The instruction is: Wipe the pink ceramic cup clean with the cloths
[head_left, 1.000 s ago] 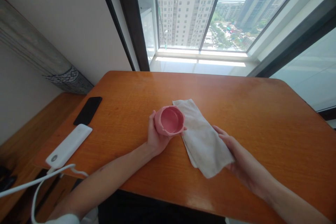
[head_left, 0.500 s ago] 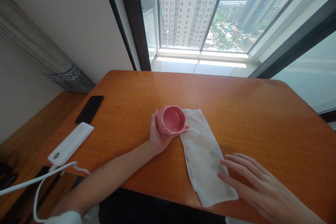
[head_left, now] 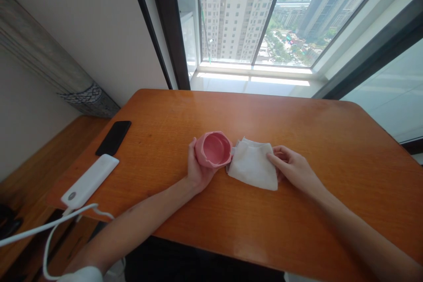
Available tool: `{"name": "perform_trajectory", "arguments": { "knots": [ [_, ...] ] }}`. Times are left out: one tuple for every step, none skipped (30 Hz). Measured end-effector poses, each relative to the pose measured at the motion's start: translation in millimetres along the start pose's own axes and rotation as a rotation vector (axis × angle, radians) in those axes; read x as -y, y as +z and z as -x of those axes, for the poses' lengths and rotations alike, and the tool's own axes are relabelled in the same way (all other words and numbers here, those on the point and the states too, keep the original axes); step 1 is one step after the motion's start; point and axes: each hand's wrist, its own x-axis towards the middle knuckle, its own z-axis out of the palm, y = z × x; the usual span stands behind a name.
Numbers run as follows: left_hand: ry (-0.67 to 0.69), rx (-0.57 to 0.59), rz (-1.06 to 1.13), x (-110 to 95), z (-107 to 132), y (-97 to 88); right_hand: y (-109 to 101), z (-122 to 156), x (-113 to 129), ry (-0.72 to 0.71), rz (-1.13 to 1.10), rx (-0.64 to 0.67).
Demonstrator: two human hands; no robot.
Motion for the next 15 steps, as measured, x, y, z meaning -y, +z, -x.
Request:
{"name": "perform_trajectory", "arguments": {
  "knots": [
    [0.012, -0.003, -0.001, -1, 0, 0.5, 1, -4, -4, -0.074, 0.13, -0.051],
    [0.019, -0.008, -0.003, -1, 0, 1.0, 2, -4, -6, -0.176, 0.267, -0.128],
    [0.02, -0.017, -0.005, -1, -1, 1.3, 5, -1, -8, -0.302, 0.394, -0.2],
    [0.015, -0.025, -0.008, -2, -1, 1.4, 9, 4, -8, -0.436, 0.499, -0.23],
    [0.011, -0.032, -0.014, -2, -1, 1.3, 14, 11, -8, -0.562, 0.576, -0.197],
    [0.009, -0.034, -0.021, -2, -1, 0.9, 20, 19, -7, -0.673, 0.628, -0.106],
    [0.004, -0.028, -0.03, -2, 0, 0.3, 26, 26, -7, -0.765, 0.659, 0.019],
    [-0.005, -0.012, -0.042, -2, 0, -0.5, 32, 31, -7, -0.831, 0.675, 0.133],
    [-0.02, 0.012, -0.052, -2, 0, -1.3, 36, 35, -8, -0.87, 0.678, 0.208],
    [-0.039, 0.043, -0.061, -2, 0, -2.2, 39, 36, -9, -0.881, 0.667, 0.239],
    [-0.057, 0.075, -0.066, -2, 1, -3.0, 40, 35, -10, -0.868, 0.636, 0.236],
    [-0.07, 0.105, -0.068, -2, 1, -3.5, 38, 31, -11, -0.83, 0.586, 0.213],
    [-0.076, 0.131, -0.073, -2, 2, -3.9, 34, 26, -10, -0.753, 0.518, 0.178],
    [-0.073, 0.152, -0.081, -2, 2, -4.0, 29, 21, -8, -0.639, 0.43, 0.137],
    [-0.063, 0.17, -0.091, -1, 3, -3.8, 24, 14, -5, -0.504, 0.319, 0.092]
  ]
}}
